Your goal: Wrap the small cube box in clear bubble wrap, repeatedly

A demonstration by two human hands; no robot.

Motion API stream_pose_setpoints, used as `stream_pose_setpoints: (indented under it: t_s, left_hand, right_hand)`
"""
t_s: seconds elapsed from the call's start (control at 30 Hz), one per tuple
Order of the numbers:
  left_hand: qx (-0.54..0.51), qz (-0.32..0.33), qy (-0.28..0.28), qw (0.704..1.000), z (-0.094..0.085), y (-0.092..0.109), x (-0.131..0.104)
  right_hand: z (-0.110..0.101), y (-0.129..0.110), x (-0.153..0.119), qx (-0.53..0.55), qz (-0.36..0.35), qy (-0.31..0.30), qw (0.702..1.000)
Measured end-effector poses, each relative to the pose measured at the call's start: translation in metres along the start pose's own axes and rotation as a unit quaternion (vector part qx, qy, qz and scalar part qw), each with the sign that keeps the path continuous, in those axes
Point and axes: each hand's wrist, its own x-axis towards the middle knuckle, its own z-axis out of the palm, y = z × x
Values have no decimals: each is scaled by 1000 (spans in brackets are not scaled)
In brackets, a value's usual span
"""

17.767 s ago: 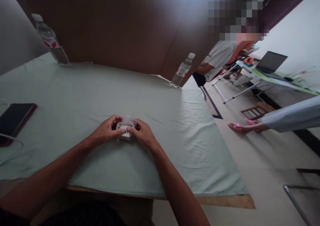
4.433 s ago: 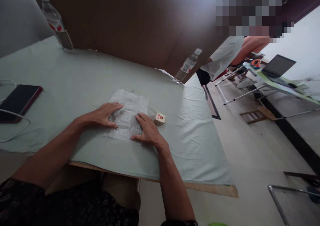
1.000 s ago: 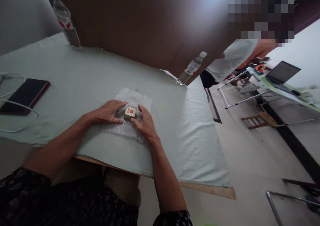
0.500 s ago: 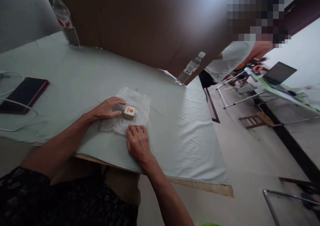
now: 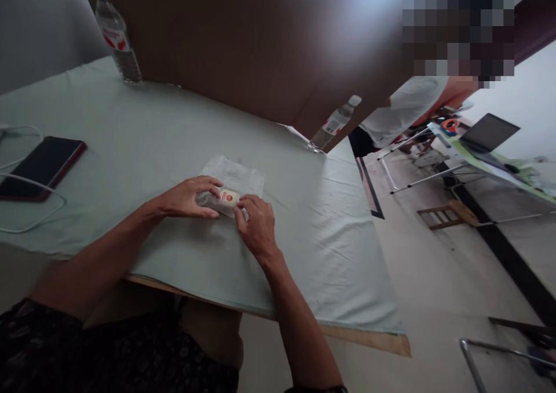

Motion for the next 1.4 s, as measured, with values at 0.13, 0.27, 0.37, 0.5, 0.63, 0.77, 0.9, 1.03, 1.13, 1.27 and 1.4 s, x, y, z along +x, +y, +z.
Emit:
stream_pose_setpoints:
  t_s: [0.13,0.27,0.37,0.5,0.63,0.77,0.9,1.03,1.13,1.27,1.4]
  left_hand:
    - [-7,-24,49,998,12,-1,2]
    - [-76,-65,93,991,22,4,4]
    - [-117,-99,101,983,26,7,7]
    - [-145,-129,108,975,26,8,9]
    - [-151,-134,116,973,26,9,9]
    - [-163,-144,121,969,27,10,9]
    - [-182,-149,122,964,27,10,9]
    - [-185,-142,123,965,27,10,9]
    - [-181,-140,124,965,27,10,9]
    - [-176,-147,123,965,27,11,9]
    - [-181,-150,119,965,27,11,8]
  right_hand:
    - [6,12,15,109,40,-8,993]
    - [19,18,19,202,96,-13,975]
    - [26,18,18,228,122,-6,966]
    - [30,13,15,232,125,17,965]
    - [33,10,12,230,121,43,965]
    - [34,9,11,228,122,47,965]
    - [33,7,11,227,133,44,964]
    - [34,6,11,227,138,48,963]
    - [34,5,10,229,146,50,961]
    - [33,4,10,231,148,52,960]
    - [34,3,9,236,146,53,959]
